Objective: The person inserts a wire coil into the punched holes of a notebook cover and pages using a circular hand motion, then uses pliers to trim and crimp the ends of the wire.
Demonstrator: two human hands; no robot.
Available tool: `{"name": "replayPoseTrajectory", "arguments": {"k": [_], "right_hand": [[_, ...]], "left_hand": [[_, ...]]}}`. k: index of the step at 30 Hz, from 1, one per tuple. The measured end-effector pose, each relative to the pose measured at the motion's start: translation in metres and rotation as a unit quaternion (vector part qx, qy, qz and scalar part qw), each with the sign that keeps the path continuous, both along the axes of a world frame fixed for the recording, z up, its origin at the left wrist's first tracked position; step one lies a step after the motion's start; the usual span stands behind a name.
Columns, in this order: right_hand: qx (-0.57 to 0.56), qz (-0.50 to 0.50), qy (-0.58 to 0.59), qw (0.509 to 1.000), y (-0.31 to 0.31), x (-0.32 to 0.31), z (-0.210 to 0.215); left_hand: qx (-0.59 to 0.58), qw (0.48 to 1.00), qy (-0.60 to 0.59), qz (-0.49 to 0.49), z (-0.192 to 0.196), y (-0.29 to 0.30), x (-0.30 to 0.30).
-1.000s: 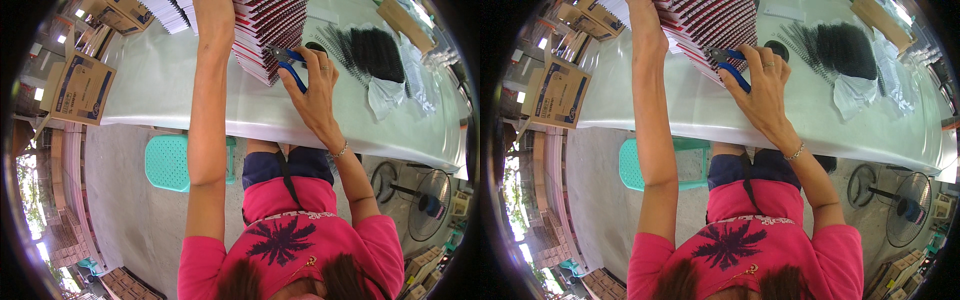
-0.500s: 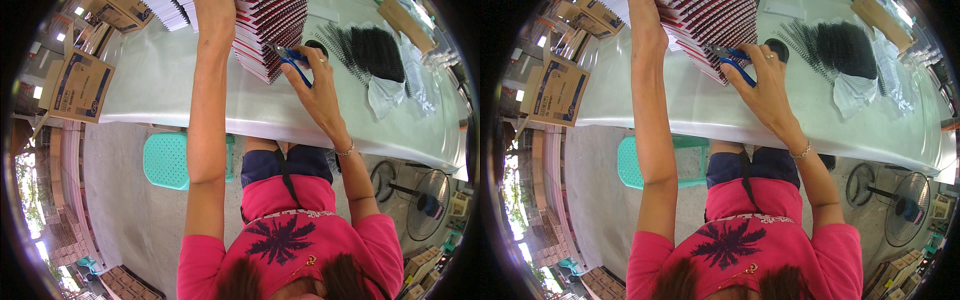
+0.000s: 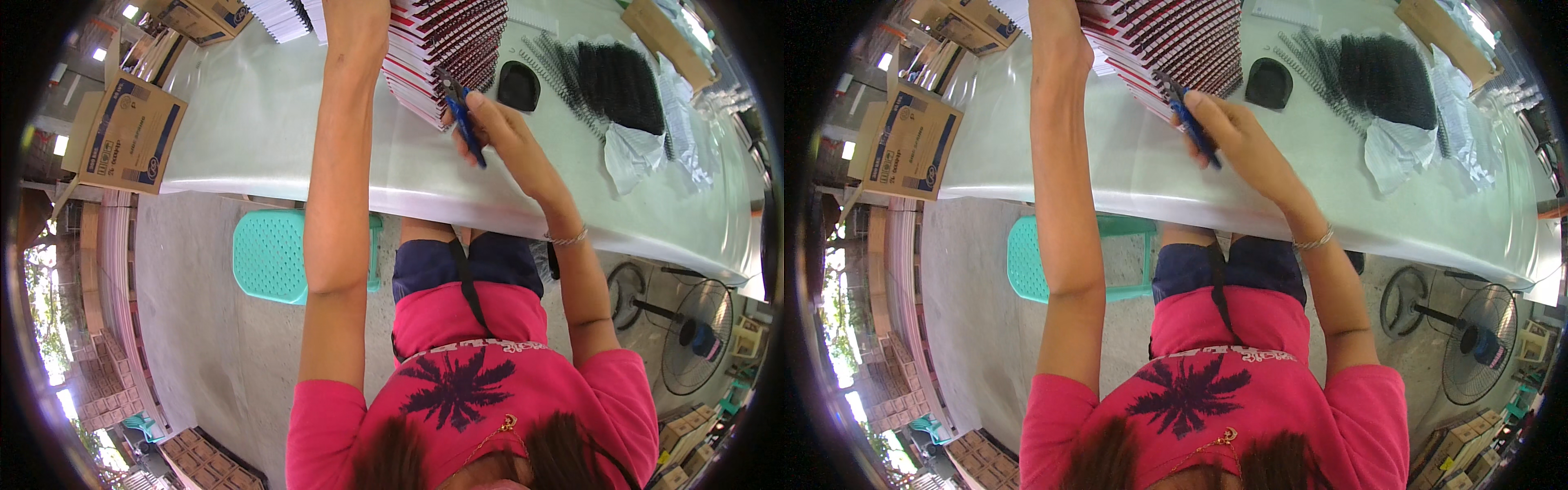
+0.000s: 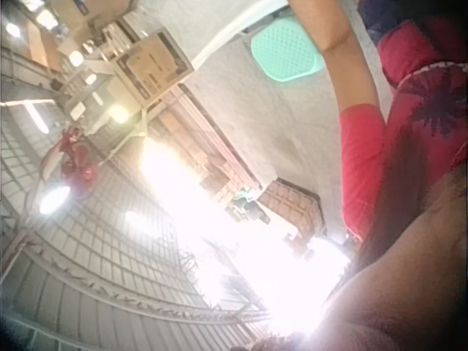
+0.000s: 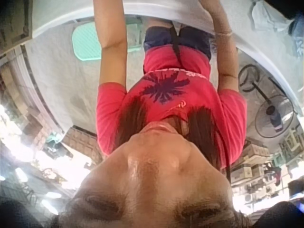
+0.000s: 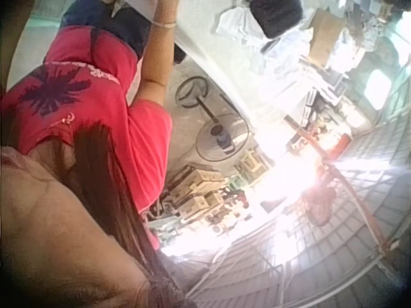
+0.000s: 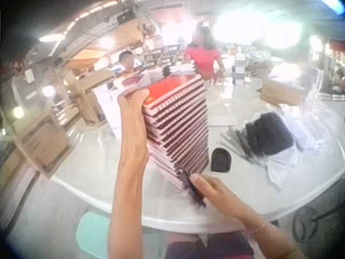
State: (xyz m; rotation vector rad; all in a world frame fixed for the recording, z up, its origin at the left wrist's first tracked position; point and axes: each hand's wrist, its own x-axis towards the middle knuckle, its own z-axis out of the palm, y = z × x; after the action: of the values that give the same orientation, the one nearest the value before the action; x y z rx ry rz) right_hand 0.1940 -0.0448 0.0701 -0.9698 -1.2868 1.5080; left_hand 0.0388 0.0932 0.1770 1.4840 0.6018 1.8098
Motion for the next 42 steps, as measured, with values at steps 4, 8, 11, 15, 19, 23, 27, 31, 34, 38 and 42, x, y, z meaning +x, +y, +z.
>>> {"name": "replayPoseTrajectory", "arguments": {"k": [4,8,11,15,19,23,27,31,34,38,42], "right_hand": [[0.16,-0.22,-0.224,0.936,-0.011,-0.015,0.006],[0.357,-0.344,-0.431,0.754,-0.01,-0.012,-0.01],[0.362,-0.344,-0.452,0.739,-0.01,-0.013,-0.016],[0.385,-0.362,-0.464,0.711,-0.004,-0.015,-0.019],[0.277,-0.273,-0.342,0.855,-0.005,-0.015,-0.014],[0.079,-0.14,-0.142,0.977,-0.005,-0.008,0.0],[0.32,-0.323,-0.407,0.792,-0.01,-0.012,-0.015],[0.352,-0.344,-0.455,0.742,-0.01,-0.011,-0.021],[0.36,-0.347,-0.456,0.736,-0.008,-0.013,-0.024],[0.327,-0.324,-0.427,0.778,-0.007,-0.016,-0.019],[0.081,-0.137,-0.163,0.974,-0.007,-0.01,-0.006]], "left_hand": [[-0.031,0.999,-0.018,-0.03,0.002,-0.008,0.004],[-0.029,0.999,-0.015,-0.023,0.004,-0.007,0.005],[-0.032,0.999,-0.021,-0.026,0.001,-0.001,0.003],[-0.045,0.998,-0.023,-0.03,0.001,-0.002,0.004],[-0.019,1.0,-0.006,-0.013,0.0,0.0,0.003],[-0.001,1.0,-0.007,-0.002,-0.001,0.003,0.001],[-0.027,0.999,-0.005,-0.021,-0.001,0.0,0.004],[-0.018,1.0,-0.013,-0.016,0.001,-0.001,0.005],[-0.023,0.999,-0.019,-0.03,0.0,-0.001,0.006],[-0.03,0.999,-0.015,-0.019,-0.001,0.001,0.006],[-0.019,1.0,-0.005,-0.002,0.001,0.002,0.004]]}}
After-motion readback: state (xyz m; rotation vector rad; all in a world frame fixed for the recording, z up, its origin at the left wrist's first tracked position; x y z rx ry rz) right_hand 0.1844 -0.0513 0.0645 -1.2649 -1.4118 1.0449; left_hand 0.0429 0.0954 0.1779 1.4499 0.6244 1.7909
